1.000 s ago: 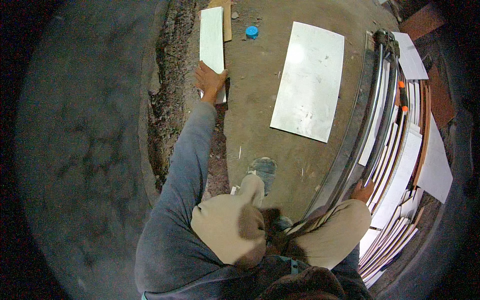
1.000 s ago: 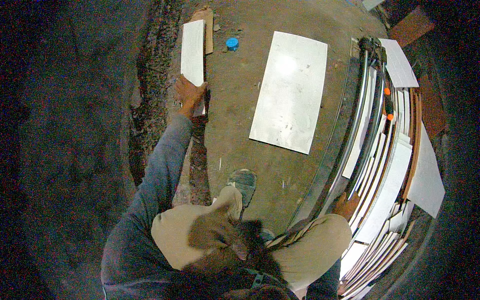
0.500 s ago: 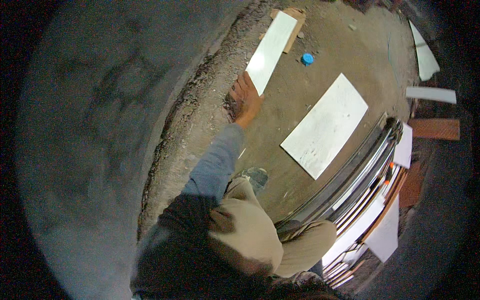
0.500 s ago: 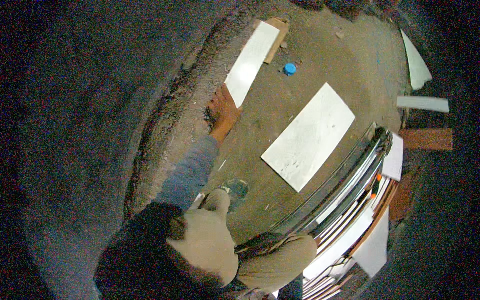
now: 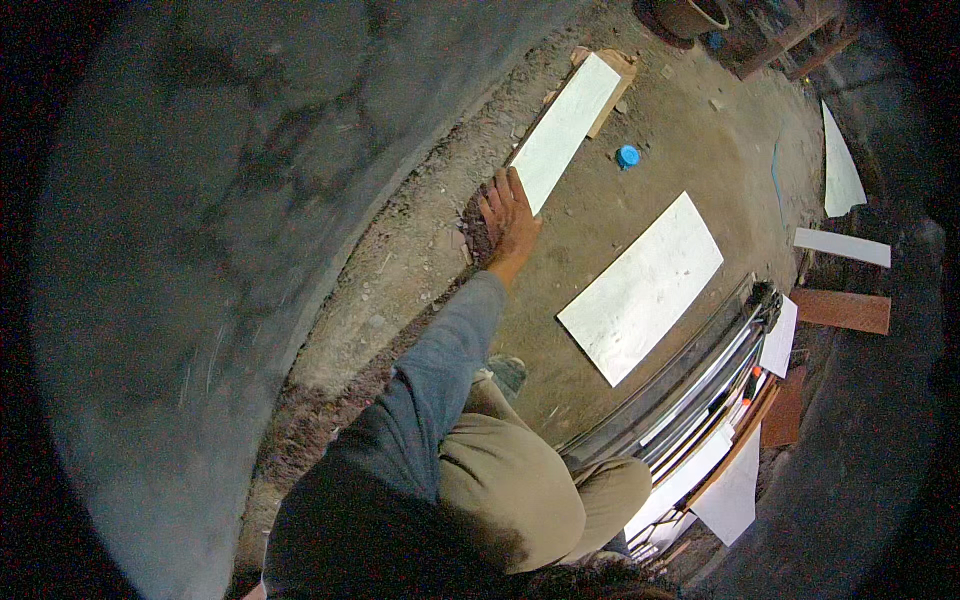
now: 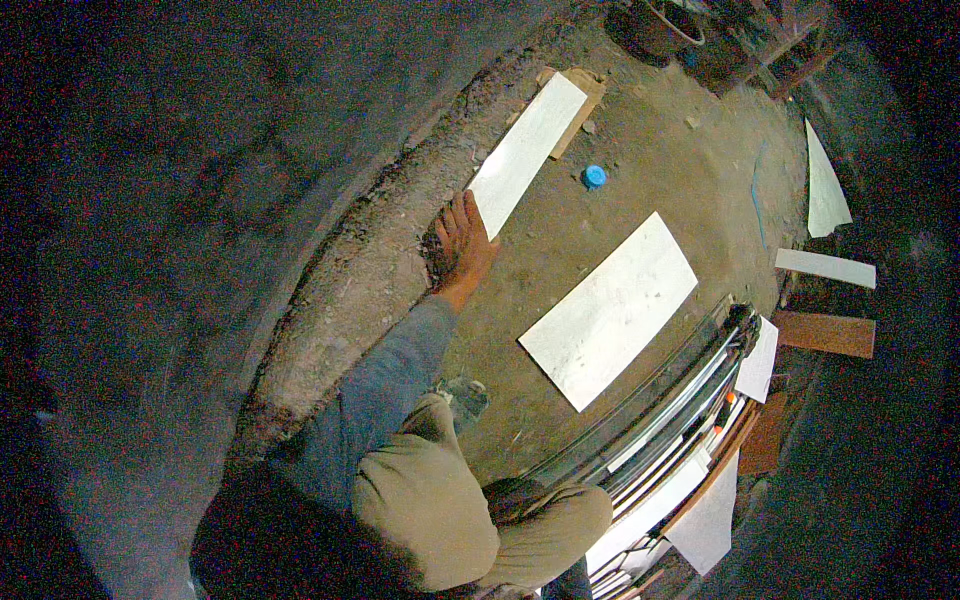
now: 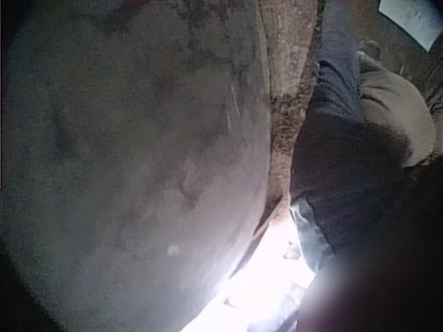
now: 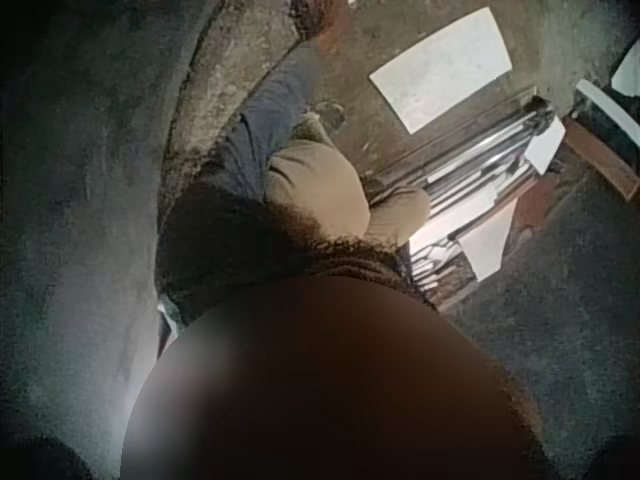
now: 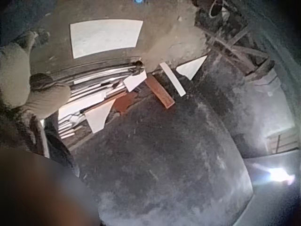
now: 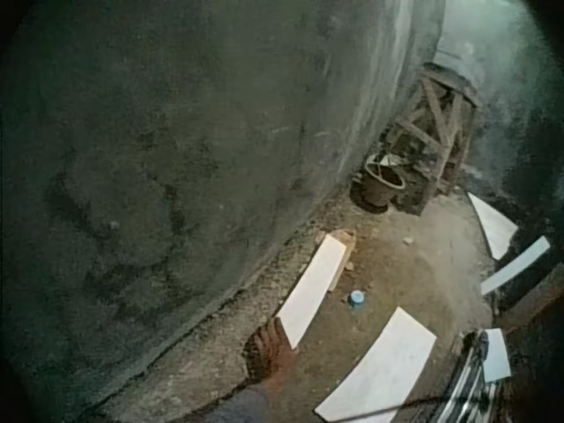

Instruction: The person repeatedly places white rectangular panels on a manual tile cutter, aligns them, and cuts them into narrower strips. The cut pieces are set aside on the floor next to the cutter.

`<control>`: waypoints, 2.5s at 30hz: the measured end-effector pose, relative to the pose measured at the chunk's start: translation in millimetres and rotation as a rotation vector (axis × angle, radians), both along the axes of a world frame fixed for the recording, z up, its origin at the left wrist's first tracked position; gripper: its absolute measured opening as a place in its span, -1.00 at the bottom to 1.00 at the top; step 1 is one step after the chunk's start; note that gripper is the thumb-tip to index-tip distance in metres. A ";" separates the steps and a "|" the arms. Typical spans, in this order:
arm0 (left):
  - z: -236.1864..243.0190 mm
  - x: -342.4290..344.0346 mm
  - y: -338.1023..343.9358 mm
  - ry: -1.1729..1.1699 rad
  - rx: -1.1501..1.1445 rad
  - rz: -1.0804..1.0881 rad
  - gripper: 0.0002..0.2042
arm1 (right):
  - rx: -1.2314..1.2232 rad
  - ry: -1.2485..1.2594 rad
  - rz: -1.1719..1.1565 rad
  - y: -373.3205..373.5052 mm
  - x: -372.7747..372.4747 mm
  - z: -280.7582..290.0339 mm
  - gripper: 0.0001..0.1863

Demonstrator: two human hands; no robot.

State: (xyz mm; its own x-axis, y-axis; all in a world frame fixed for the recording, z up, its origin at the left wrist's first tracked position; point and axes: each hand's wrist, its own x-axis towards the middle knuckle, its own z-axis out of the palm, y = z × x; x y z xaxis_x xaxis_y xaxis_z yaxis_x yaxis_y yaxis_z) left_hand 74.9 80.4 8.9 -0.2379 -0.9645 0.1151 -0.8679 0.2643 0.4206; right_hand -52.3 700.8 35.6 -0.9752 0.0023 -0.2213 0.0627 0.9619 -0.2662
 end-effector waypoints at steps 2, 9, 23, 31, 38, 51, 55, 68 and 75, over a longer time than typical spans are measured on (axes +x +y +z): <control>-1.9 1.4 3.6 0.020 -0.051 -0.005 0.12 | -0.008 0.000 -0.001 0.6 3.5 2.9 -0.45; -23.4 -5.4 90.8 0.152 -0.125 -0.627 0.00 | -0.057 -0.002 0.018 10.3 12.4 4.0 -0.45; -22.0 51.4 220.5 -0.069 0.242 -1.144 -0.52 | -0.378 -0.037 -0.146 -13.6 -0.2 -15.9 -0.45; -36.2 54.1 232.7 -0.027 -0.097 -1.456 -0.64 | -0.464 0.203 0.015 -4.1 0.1 -21.2 -0.59; -44.6 13.9 216.6 0.046 -0.100 -1.285 -0.45 | -0.250 0.449 -0.349 91.4 2.1 -47.7 -0.52; -54.6 -41.5 177.3 0.295 0.394 -0.552 -0.36 | -0.878 -0.159 0.230 -42.1 4.7 10.0 -0.64; -59.9 -57.2 165.9 0.415 0.615 -0.370 -0.50 | -0.459 0.189 0.802 -145.3 9.6 -44.2 -0.49; -79.8 -28.6 141.0 0.379 0.748 -0.510 -0.52 | 0.001 0.335 0.065 -89.3 -86.7 -5.5 -0.11; -87.1 -28.8 140.2 0.400 0.686 -0.568 -0.59 | -0.017 0.139 0.037 -82.4 -96.3 -18.0 0.02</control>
